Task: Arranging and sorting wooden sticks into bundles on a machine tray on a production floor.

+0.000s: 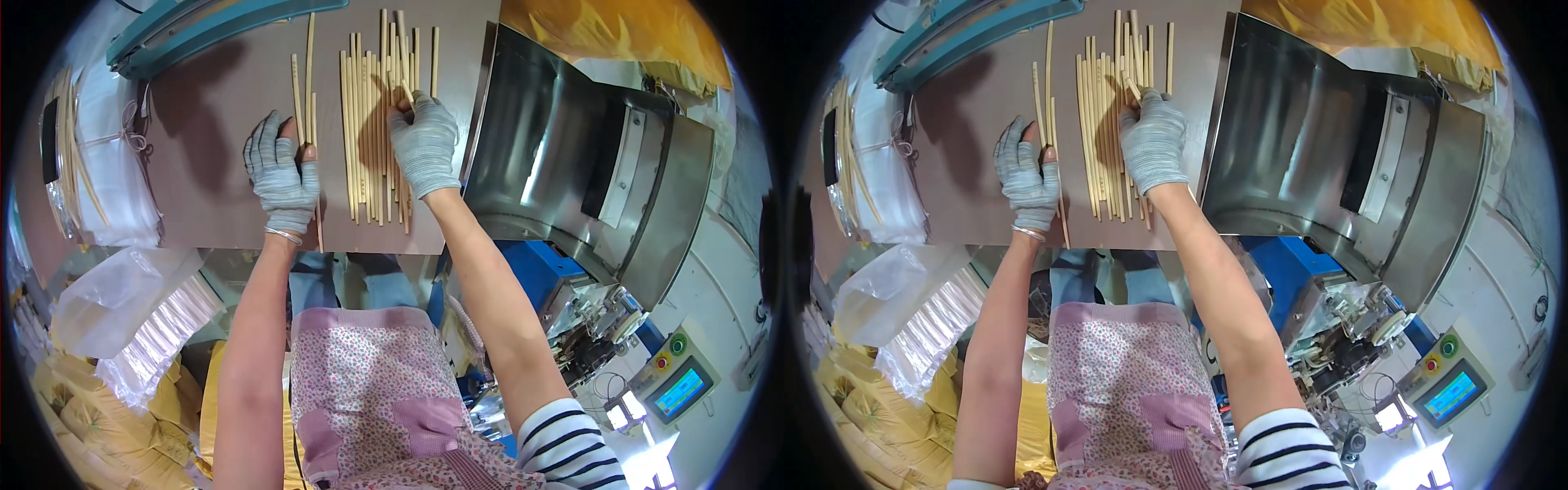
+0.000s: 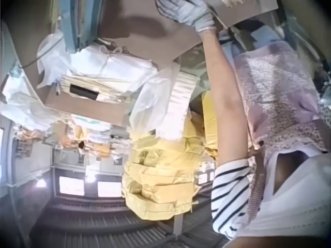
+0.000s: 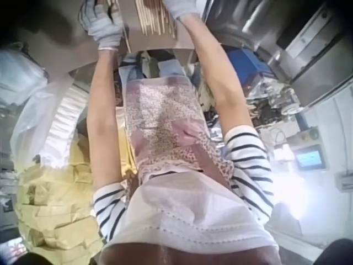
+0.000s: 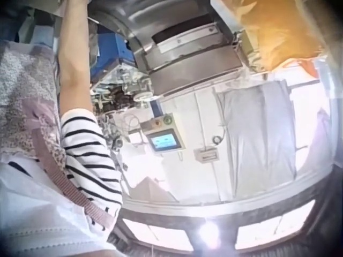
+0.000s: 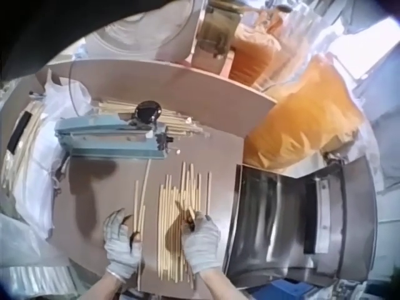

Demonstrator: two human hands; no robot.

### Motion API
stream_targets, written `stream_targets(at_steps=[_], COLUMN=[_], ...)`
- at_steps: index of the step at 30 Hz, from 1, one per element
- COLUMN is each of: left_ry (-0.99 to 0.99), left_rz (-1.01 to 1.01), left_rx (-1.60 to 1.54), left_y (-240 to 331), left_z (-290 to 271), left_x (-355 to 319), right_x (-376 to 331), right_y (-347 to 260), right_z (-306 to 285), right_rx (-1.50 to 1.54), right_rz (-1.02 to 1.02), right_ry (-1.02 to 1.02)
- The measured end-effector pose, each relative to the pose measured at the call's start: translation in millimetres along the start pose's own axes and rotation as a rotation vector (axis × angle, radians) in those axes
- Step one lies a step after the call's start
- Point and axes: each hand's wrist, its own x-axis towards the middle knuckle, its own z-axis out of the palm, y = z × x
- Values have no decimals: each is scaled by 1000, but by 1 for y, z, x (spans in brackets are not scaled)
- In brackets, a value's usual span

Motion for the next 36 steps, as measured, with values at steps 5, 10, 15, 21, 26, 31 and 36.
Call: stream_targets(at_steps=[5, 10, 15, 21, 26, 31, 36], left_ry=[18, 28, 15, 1, 8, -18, 8], left_rz=[13, -1, -16, -24, -33, -39, -29], left_rx=[-8, -23, 20, -22, -20, 1, -4], left_y=[-1, 2, -1, 5, 3, -5, 3], left_z=[-3, -3, -5, 0, -2, -9, -3], left_x=[-1, 2, 1, 3, 1, -1, 3], right_x=[0, 29, 73, 154, 173, 97, 43], right_y=[-12, 3, -16, -19, -24, -29, 12], right_z=[-12, -23, -1, 19, -17, -129, -149], right_rx=[14, 85, -131, -306, 256, 630, 1205], right_rz=[58, 84, -65, -233, 57, -88, 351], right_ry=[33, 74, 141, 105, 9, -67, -70])
